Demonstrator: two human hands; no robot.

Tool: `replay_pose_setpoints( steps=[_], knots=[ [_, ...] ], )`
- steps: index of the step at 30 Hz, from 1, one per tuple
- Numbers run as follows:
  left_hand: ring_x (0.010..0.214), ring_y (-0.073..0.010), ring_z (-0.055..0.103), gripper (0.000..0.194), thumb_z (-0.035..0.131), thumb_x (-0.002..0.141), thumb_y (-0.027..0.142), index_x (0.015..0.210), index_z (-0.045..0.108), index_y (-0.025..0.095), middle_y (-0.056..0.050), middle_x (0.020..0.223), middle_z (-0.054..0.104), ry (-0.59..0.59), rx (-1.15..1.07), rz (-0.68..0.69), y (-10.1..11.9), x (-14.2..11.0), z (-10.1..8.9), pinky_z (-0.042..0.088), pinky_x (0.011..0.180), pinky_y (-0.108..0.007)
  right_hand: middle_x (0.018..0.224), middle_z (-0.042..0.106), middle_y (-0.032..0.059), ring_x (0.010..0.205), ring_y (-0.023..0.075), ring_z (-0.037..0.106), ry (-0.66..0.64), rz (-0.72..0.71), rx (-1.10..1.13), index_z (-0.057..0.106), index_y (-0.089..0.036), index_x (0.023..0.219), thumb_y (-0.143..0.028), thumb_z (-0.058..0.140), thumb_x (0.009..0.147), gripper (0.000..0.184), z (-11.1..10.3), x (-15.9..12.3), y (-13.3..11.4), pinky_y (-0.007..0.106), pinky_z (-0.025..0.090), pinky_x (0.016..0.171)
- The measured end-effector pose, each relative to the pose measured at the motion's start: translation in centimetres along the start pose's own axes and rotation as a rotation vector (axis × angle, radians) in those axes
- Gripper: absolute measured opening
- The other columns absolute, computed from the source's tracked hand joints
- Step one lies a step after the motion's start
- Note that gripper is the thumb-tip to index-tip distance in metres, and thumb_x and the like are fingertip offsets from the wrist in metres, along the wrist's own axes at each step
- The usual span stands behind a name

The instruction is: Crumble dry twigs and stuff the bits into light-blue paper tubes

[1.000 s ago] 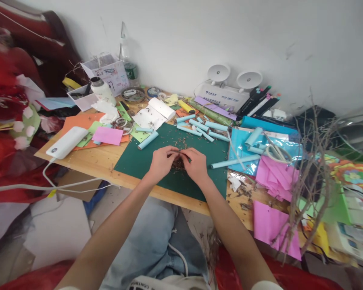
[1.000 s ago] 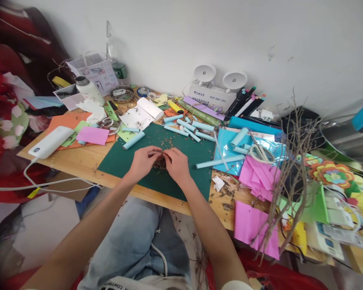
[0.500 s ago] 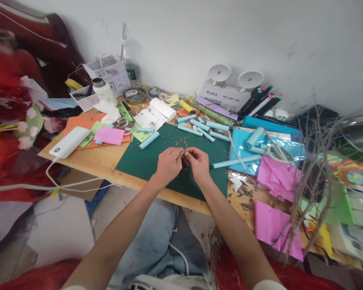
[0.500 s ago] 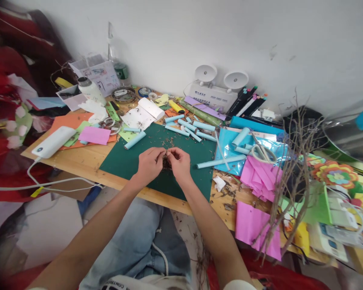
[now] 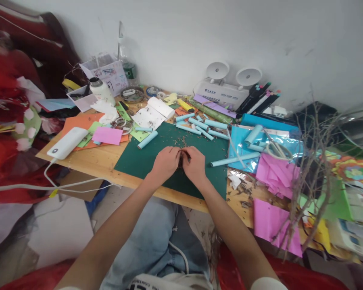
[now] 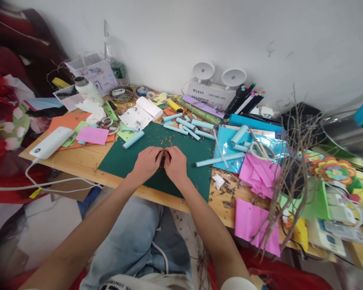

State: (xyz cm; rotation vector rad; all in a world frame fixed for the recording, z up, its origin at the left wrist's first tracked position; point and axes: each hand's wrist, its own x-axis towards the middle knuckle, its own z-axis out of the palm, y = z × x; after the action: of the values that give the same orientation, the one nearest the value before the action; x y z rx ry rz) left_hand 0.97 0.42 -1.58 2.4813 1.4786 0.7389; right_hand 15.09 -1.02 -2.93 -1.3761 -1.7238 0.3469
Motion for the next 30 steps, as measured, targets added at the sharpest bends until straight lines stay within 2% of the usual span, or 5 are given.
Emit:
replay_pose_setpoints(
  steps=[7, 15, 23, 26, 30],
  knots=[
    [0.075, -0.0197, 0.061, 0.017, 0.050, 0.088, 0.016, 0.081, 0.065, 0.018, -0.007, 0.079, 0.069, -0.011, -0.175, -0.200, 0.8, 0.9, -1.0, 0.043, 0.069, -0.030, 0.084, 0.068, 0.0123, 0.082, 0.0236, 0.059, 0.037, -0.156, -0.195, 0.069, -0.018, 0.087, -0.023, 0.045, 0.093, 0.026, 0.3, -0.2, -0.1, 0.037, 0.047, 0.078],
    [0.060, -0.0123, 0.055, 0.014, 0.054, 0.082, 0.017, 0.071, 0.062, 0.016, 0.000, 0.064, 0.062, 0.043, -0.619, -0.440, 1.6, 1.5, -0.3, 0.041, 0.062, -0.024, 0.076, 0.069, 0.0046, 0.067, 0.0157, 0.061, 0.193, 0.011, 0.079, 0.068, -0.019, 0.084, -0.025, 0.053, 0.091, 0.019, 0.3, -0.2, -0.3, 0.029, 0.050, 0.066],
    [0.055, -0.0109, 0.050, 0.015, 0.056, 0.081, 0.019, 0.067, 0.062, 0.016, 0.001, 0.058, 0.058, -0.014, -0.774, -0.540, 1.5, 2.4, -0.3, 0.036, 0.055, -0.022, 0.082, 0.070, 0.0100, 0.076, 0.0197, 0.060, 0.200, -0.376, -0.235, 0.069, -0.018, 0.087, -0.021, 0.051, 0.092, 0.019, -0.7, 0.2, 0.7, 0.033, 0.048, 0.073],
    [0.058, -0.0115, 0.052, 0.012, 0.059, 0.079, 0.016, 0.067, 0.063, 0.016, 0.000, 0.060, 0.060, -0.017, -0.642, -0.441, 1.3, 2.5, -1.2, 0.037, 0.059, -0.024, 0.076, 0.067, 0.0066, 0.071, 0.0174, 0.058, 0.213, -0.190, -0.076, 0.066, -0.018, 0.081, -0.025, 0.051, 0.092, 0.020, -0.5, 0.3, 0.4, 0.031, 0.047, 0.068],
    [0.054, -0.0089, 0.049, 0.016, 0.059, 0.081, 0.021, 0.066, 0.060, 0.015, 0.001, 0.059, 0.057, -0.059, -0.998, -0.578, 0.9, 2.3, -1.1, 0.037, 0.054, -0.021, 0.068, 0.062, -0.0004, 0.060, 0.0129, 0.052, 0.119, 0.190, 0.318, 0.063, -0.018, 0.078, -0.035, 0.057, 0.088, 0.020, 0.2, 0.5, 0.3, 0.026, 0.044, 0.059]
  ],
)
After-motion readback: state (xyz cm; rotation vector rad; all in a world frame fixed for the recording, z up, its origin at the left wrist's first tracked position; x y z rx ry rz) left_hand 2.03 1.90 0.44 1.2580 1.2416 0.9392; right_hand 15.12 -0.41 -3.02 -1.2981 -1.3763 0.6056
